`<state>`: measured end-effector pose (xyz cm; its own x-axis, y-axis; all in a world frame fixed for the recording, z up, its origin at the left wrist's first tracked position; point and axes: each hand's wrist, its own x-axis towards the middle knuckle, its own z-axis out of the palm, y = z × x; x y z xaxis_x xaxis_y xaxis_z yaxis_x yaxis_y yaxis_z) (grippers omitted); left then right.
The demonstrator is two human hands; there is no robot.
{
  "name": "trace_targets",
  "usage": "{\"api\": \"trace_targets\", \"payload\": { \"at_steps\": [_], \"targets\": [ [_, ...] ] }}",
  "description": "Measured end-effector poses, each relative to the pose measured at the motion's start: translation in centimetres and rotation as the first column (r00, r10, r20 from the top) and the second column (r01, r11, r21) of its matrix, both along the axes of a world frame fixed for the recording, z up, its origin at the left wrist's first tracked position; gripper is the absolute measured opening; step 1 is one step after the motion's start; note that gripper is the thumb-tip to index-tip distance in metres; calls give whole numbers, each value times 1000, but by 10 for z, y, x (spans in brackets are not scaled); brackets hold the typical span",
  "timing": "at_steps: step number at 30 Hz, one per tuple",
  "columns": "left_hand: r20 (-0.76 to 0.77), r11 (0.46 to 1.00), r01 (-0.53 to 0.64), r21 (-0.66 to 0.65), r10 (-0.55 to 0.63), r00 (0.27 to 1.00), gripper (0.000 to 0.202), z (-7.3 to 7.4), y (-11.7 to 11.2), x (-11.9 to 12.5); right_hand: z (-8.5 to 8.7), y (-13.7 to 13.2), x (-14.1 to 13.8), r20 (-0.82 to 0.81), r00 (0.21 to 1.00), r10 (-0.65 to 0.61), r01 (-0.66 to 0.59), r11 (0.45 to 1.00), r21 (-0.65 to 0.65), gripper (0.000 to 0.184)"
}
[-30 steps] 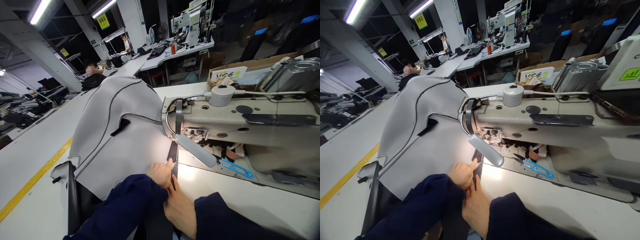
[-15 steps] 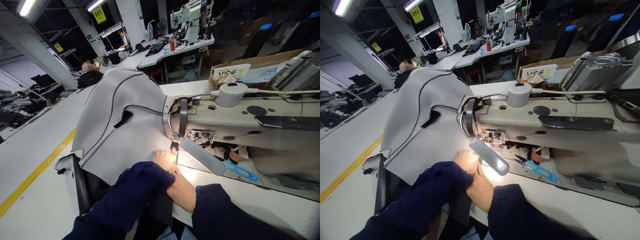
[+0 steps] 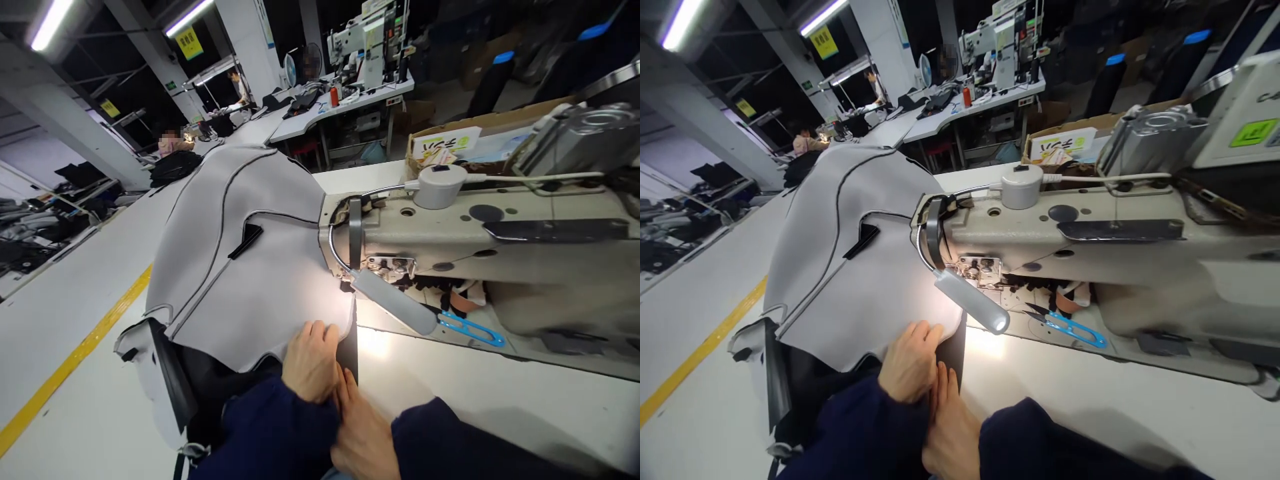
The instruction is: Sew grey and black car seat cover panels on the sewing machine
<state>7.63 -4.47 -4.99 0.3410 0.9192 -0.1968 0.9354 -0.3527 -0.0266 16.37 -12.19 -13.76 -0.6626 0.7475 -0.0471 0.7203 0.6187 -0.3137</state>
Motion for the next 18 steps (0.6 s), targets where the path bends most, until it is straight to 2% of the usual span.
{"api": "trace_targets", "payload": {
  "at_steps": [4, 7, 10, 14, 18],
  "targets": [
    [53, 997, 45, -57, -42, 998, 49, -22, 21, 3, -16, -5, -4, 43, 999, 8, -14, 991, 133, 42],
    [-39, 985, 128, -114, -133, 990, 62, -24, 37, 13, -24, -4, -6, 8, 1000, -30, 28, 984, 174, 37],
    [-108, 976, 185, -118, -198, 974, 57, -22, 45, 22, -25, 0, -6, -25, 998, -58, 62, 972, 228, 36],
    [-94, 976, 196, -90, -205, 974, 50, -25, 55, 28, -25, 10, -1, 4, 1000, -6, 4, 938, 346, 31],
    [-90, 976, 199, -91, -207, 974, 38, -32, 70, 35, -36, 20, 5, 50, 999, -13, -8, 923, 386, 29]
  ]
}}
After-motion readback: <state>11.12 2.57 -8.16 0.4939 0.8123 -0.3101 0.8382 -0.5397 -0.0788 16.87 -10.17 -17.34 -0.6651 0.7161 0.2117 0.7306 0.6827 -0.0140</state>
